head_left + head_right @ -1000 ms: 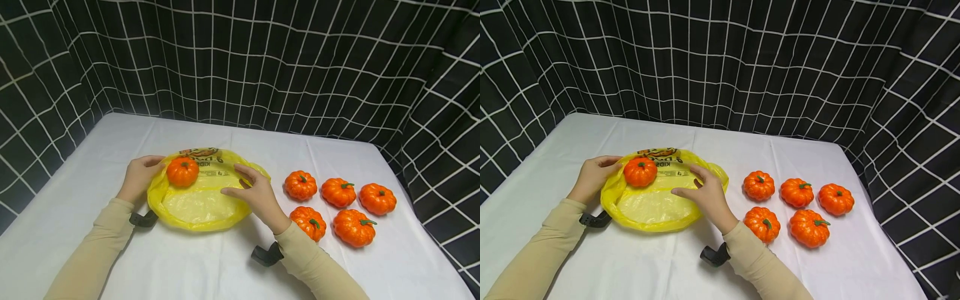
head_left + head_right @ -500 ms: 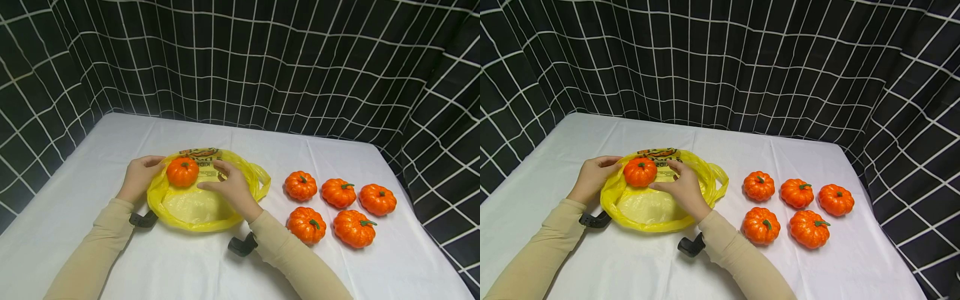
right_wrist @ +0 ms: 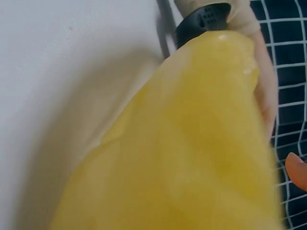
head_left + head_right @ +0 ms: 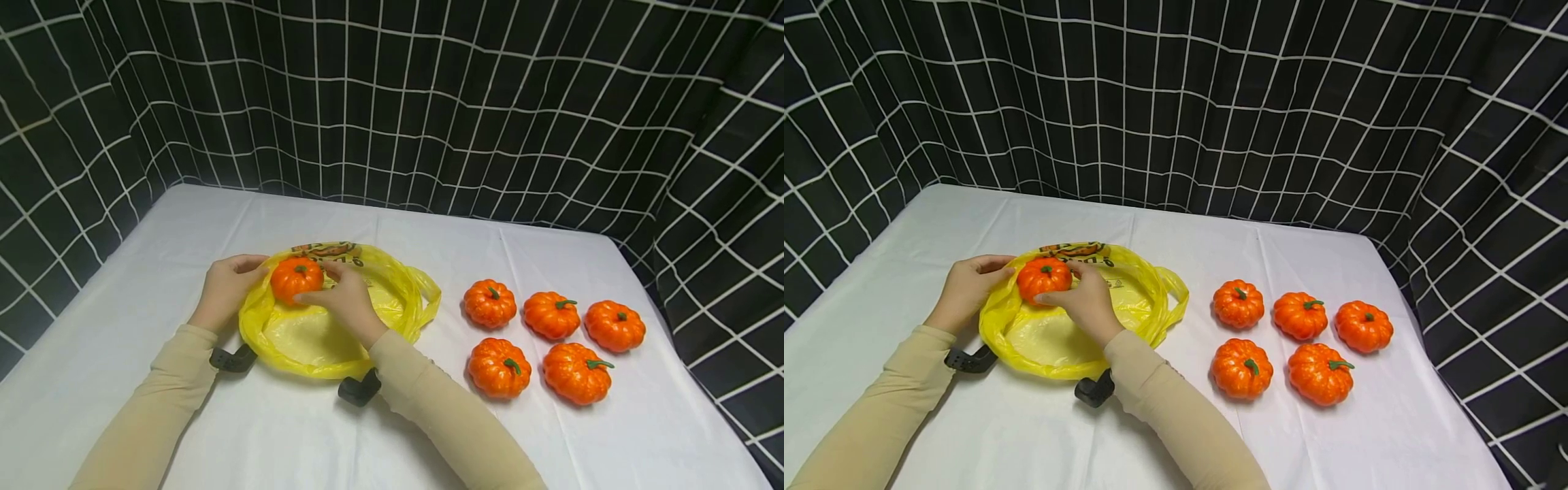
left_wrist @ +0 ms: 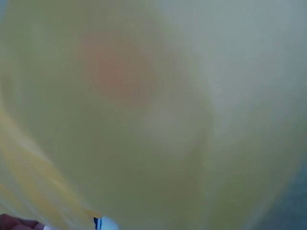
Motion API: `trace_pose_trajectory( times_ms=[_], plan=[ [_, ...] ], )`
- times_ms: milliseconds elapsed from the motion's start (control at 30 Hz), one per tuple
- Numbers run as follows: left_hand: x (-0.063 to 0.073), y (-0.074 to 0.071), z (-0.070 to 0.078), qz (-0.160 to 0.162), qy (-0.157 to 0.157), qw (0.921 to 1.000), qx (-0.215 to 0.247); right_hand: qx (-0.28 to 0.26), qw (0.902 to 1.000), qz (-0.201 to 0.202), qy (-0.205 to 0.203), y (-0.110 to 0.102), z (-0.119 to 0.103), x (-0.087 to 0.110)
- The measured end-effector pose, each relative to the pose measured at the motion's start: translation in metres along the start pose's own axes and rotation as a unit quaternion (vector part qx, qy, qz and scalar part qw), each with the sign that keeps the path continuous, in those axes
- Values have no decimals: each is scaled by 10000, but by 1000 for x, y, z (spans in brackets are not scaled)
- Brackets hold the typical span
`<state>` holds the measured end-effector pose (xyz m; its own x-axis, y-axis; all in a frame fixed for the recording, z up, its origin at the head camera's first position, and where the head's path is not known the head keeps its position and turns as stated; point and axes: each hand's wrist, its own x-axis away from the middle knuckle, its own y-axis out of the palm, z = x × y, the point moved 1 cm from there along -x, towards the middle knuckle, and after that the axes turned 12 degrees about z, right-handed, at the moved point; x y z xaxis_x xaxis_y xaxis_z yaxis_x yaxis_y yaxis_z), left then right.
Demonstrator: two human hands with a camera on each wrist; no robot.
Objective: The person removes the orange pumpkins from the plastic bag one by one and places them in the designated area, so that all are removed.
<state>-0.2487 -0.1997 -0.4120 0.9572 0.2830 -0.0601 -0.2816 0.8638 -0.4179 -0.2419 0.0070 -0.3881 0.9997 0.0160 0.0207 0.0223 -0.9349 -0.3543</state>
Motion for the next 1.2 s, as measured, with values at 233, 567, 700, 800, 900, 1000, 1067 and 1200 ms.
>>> trace_pose_trajectory(
  times_ms=[233,567,700,800,900,1000,1067,1200],
  plan=[
    [1,-1,0,-8,-58,10000,7,137,9997,-44,181,12,1,-3],
    [2,-1,1,-58,-114,9999,-1,151,9990,115,413,22,4,-10],
    [1,0,1,-47,-116,9999,3,149,9988,195,418,23,5,-13],
    [1,0,0,-39,-102,9999,5,147,9987,271,417,24,6,-15],
    [1,0,-1,-34,-86,10000,24,138,9985,330,421,24,8,-17],
    [1,1,-1,-36,-65,10000,64,170,9983,376,423,23,9,-17],
    [1,1,-1,-42,-49,10000,68,207,9981,412,402,22,9,-15],
    [1,2,-1,-39,-17,10000,57,268,9983,444,264,15,10,-11]
  ],
)
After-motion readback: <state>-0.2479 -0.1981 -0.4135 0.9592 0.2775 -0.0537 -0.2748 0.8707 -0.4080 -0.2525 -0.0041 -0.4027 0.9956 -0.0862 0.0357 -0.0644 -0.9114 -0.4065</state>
